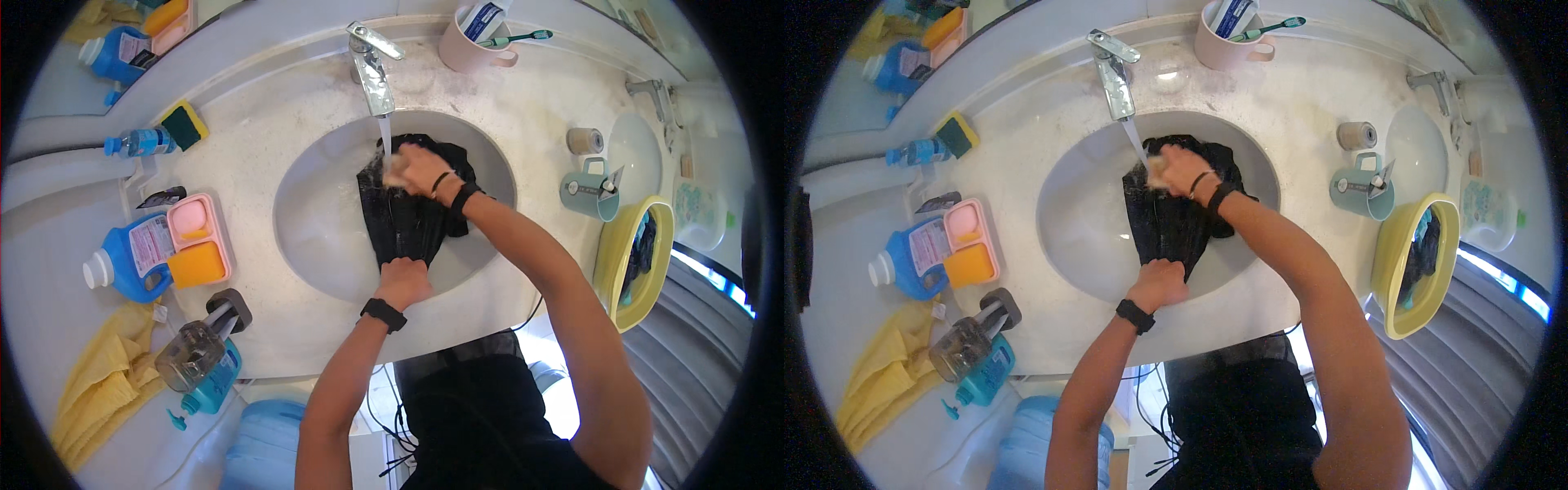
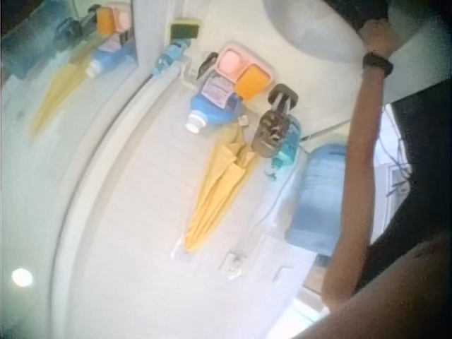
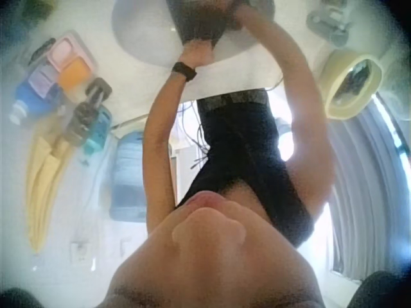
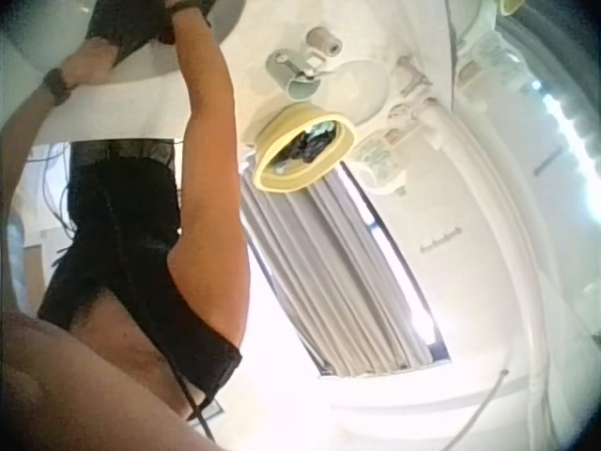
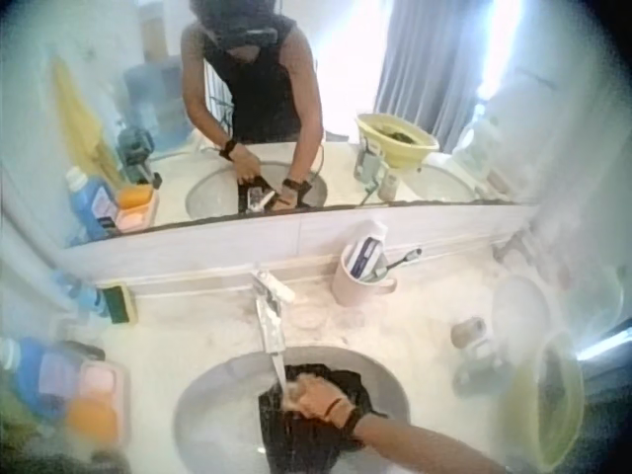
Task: Hand-washing a black garment in a sink with soap and a brush.
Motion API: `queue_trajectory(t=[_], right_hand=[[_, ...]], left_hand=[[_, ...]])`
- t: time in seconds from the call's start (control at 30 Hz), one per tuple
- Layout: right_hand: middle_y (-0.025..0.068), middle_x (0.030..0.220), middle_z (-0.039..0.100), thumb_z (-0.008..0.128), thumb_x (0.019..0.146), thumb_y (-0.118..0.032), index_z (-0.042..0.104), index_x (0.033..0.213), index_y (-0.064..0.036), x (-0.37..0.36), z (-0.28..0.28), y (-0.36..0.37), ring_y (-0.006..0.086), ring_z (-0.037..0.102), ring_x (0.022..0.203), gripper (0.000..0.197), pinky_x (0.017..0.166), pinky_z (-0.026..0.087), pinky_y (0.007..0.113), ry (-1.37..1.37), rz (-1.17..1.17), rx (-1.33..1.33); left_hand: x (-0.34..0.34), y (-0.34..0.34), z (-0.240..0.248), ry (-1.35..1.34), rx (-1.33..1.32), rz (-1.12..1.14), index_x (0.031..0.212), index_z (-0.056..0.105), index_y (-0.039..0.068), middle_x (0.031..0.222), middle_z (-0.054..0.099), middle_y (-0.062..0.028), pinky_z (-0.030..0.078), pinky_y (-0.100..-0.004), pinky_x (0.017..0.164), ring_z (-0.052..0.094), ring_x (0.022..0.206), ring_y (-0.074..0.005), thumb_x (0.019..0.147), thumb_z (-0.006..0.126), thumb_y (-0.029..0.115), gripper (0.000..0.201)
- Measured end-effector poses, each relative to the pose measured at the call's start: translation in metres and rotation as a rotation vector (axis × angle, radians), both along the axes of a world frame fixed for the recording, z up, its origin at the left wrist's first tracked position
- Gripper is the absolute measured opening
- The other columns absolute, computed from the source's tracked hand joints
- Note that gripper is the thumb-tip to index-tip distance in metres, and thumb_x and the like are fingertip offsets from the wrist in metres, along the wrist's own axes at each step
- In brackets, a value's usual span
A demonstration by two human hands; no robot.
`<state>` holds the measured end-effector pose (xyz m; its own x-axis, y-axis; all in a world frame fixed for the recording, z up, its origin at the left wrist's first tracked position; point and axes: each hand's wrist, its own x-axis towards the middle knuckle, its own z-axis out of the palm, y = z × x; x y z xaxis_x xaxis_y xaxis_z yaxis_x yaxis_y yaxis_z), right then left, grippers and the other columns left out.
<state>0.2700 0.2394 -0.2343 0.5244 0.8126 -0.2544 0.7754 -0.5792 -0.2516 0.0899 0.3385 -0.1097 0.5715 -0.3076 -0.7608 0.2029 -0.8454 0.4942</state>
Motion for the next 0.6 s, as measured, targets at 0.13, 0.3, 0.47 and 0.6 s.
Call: queue_trajectory(t=[0.13, 0.3, 0.47, 0.6], right_hand=[[0.0174, 0.108, 0.053, 0.081, 0.07, -0.022, 0.068, 0.109, -0.0137, 0.017, 0.06, -0.017, 0.0375, 0.057, 0.108, 0.042, 0.094, 0.052, 0.043, 0.144, 0.012, -0.043], [0.0208, 0.111, 0.057, 0.08, 0.073, -0.031, 0.066, 0.126, -0.0173, 0.0, 0.119, -0.045, 0.0379, 0.06, 0.1, 0.057, 0.09, 0.05, 0.042, 0.272, -0.248, 0.232], [0.0214, 0.112, 0.056, 0.08, 0.074, -0.034, 0.067, 0.125, -0.0165, -0.026, 0.151, -0.075, 0.0373, 0.062, 0.097, 0.055, 0.087, 0.053, 0.041, 0.335, -0.34, 0.269], [0.0213, 0.111, 0.057, 0.079, 0.074, -0.034, 0.068, 0.125, -0.0166, -0.041, 0.173, -0.117, 0.0361, 0.062, 0.096, 0.054, 0.086, 0.053, 0.039, 0.328, -0.467, 0.345]], left_hand=[[0.015, 0.012, 0.0, 0.051, 0.017, 0.092, 0.099, 0.07, -0.001, 0.107, 0.067, -0.0296, 0.05, -0.0507, 0.093, 0.064, 0.105, -0.0431, 0.078, 0.056, 0.02, 0.033], [0.047, 0.011, -0.082, -0.092, 0.021, 0.555, 0.12, 0.061, 0.0, 0.119, 0.061, -0.0321, 0.047, -0.0492, 0.1, 0.059, 0.115, -0.0443, 0.082, 0.06, 0.026, 0.046], [0.056, -0.001, -0.12, -0.119, 0.079, 0.88, 0.133, 0.052, 0.003, 0.115, 0.059, -0.0341, 0.047, -0.0483, 0.099, 0.054, 0.119, -0.0457, 0.084, 0.064, 0.027, 0.056], [0.067, -0.031, -0.071, -0.198, 0.25, 0.874, 0.112, 0.064, 0.004, 0.108, 0.063, -0.0249, 0.05, -0.0469, 0.09, 0.057, 0.111, -0.0416, 0.083, 0.073, 0.027, 0.038]])
